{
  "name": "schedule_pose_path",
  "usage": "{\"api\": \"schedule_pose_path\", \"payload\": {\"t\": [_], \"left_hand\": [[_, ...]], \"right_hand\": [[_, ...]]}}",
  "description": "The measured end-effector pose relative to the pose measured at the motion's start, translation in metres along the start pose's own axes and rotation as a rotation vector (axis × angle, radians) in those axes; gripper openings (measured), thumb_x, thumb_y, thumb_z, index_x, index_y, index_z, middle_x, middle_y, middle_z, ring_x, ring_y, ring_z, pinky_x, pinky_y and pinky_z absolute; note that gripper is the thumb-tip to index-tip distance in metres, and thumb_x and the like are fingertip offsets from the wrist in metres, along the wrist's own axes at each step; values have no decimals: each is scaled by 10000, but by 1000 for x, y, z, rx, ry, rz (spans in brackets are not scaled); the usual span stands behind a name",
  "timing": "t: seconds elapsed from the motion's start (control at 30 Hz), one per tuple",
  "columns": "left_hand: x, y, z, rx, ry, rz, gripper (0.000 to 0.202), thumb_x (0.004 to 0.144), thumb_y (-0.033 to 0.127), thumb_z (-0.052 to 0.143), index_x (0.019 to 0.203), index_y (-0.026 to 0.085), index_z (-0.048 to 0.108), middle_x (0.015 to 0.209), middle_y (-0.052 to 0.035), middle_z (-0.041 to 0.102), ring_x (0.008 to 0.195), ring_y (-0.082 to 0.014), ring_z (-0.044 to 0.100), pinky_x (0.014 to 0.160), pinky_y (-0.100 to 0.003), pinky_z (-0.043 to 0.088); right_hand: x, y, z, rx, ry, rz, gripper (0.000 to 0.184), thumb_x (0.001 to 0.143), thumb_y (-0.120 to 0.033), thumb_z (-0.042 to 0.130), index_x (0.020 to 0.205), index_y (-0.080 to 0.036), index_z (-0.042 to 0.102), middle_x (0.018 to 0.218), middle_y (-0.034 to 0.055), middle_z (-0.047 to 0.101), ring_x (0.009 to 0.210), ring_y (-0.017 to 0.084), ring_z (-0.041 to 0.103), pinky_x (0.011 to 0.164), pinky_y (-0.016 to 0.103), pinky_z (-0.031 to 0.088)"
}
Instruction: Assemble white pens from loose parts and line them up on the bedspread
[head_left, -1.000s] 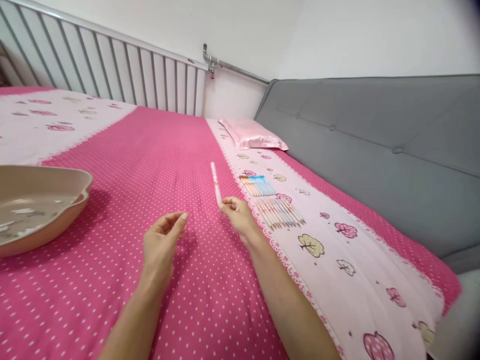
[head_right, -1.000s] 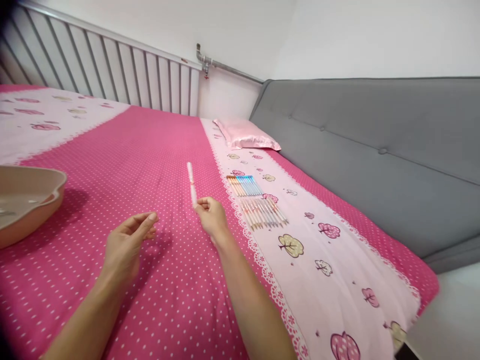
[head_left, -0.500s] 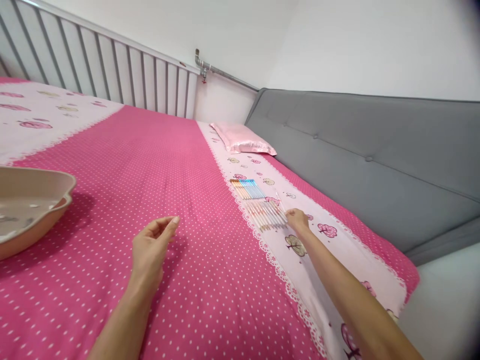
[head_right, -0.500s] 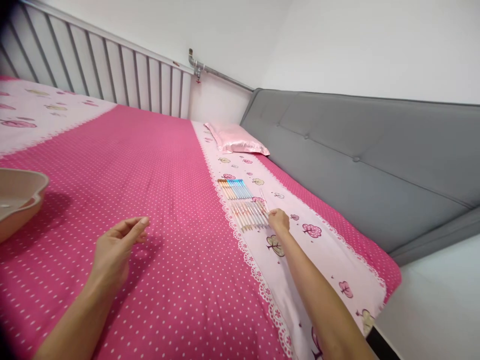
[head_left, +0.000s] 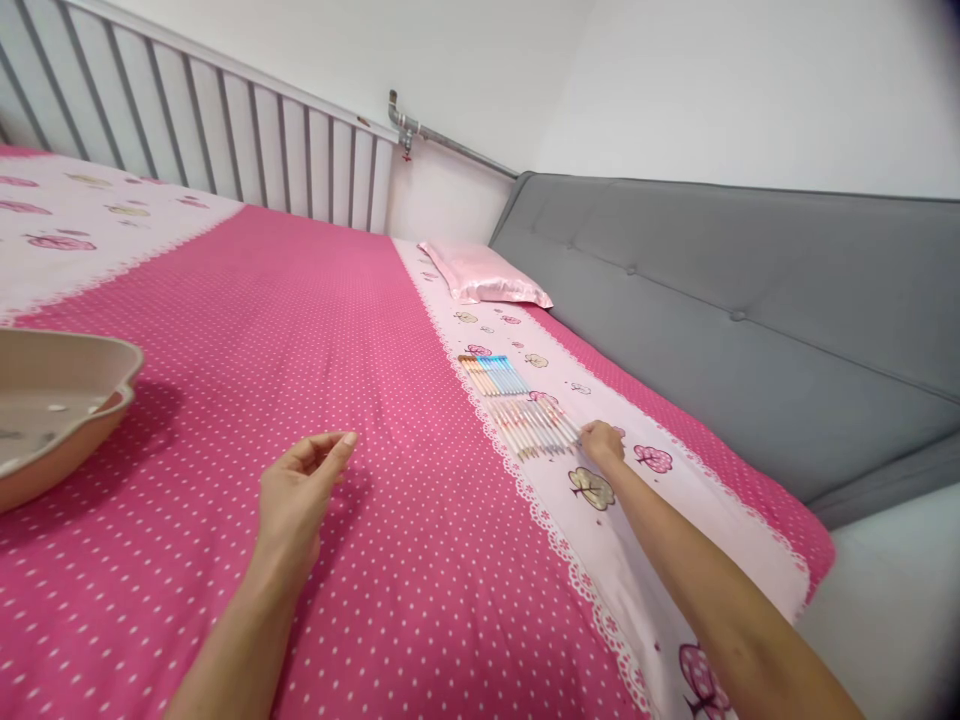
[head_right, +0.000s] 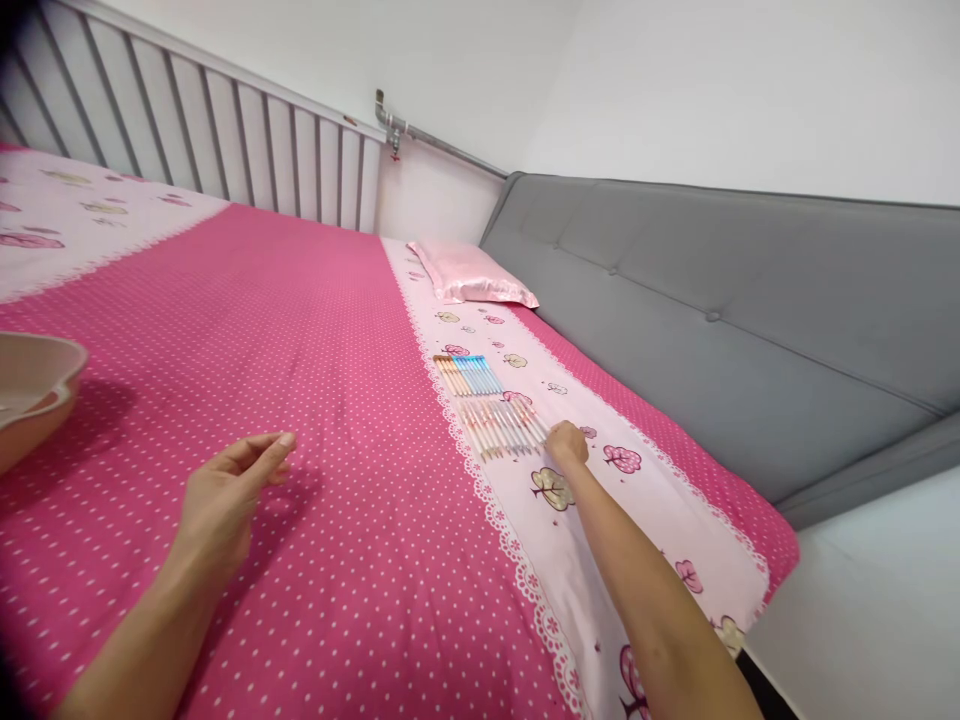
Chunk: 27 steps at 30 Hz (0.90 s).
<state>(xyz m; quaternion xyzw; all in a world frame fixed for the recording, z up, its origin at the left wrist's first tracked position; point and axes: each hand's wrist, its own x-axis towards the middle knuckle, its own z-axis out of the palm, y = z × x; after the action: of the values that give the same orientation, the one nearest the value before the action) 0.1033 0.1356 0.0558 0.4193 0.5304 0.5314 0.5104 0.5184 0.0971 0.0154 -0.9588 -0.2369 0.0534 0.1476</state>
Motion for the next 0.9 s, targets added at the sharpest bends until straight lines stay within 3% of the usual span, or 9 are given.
{"api": "schedule_pose_path", "payload": {"t": [0.27,0.47,0.6,0.77,0.9], "left_hand": [[3,-3,-2,32,-15,26,410,545,459,745,823,167,667,786,-38,651,702,-148,577,679,-279,461],[4,-5,-2,50,-26,20,432,543,467,747,836,160,664,795,-50,649,715,-155,579,646,-276,457],[5,-7,-2,48,-30,12,418,550,466,749,836,172,665,773,-33,644,688,-134,572,627,-255,452],[5,-9,-2,83,-27,36,431,566,492,728,839,165,661,769,-38,643,675,-136,568,596,-248,451],[2,-7,-4,215,-43,73,472,598,538,681,881,160,651,766,-58,635,661,-171,584,561,-284,469]], "right_hand": [[2,3,2,-37,-21,-13,317,867,-334,520,1137,-169,527,1146,77,554,963,187,572,809,395,492],[2,4,3,-6,41,-59,178,787,-184,562,926,-145,667,990,150,639,926,249,606,741,351,472],[-1,6,3,6,65,-92,205,730,-147,547,875,-156,691,959,148,660,914,265,621,724,340,460],[-14,1,-6,21,105,-125,318,783,-185,489,1060,-111,625,1080,199,618,1009,298,583,793,397,440],[-37,-24,-22,52,153,-243,402,848,-279,420,1197,-106,519,1208,193,548,1129,294,504,915,436,365]]}}
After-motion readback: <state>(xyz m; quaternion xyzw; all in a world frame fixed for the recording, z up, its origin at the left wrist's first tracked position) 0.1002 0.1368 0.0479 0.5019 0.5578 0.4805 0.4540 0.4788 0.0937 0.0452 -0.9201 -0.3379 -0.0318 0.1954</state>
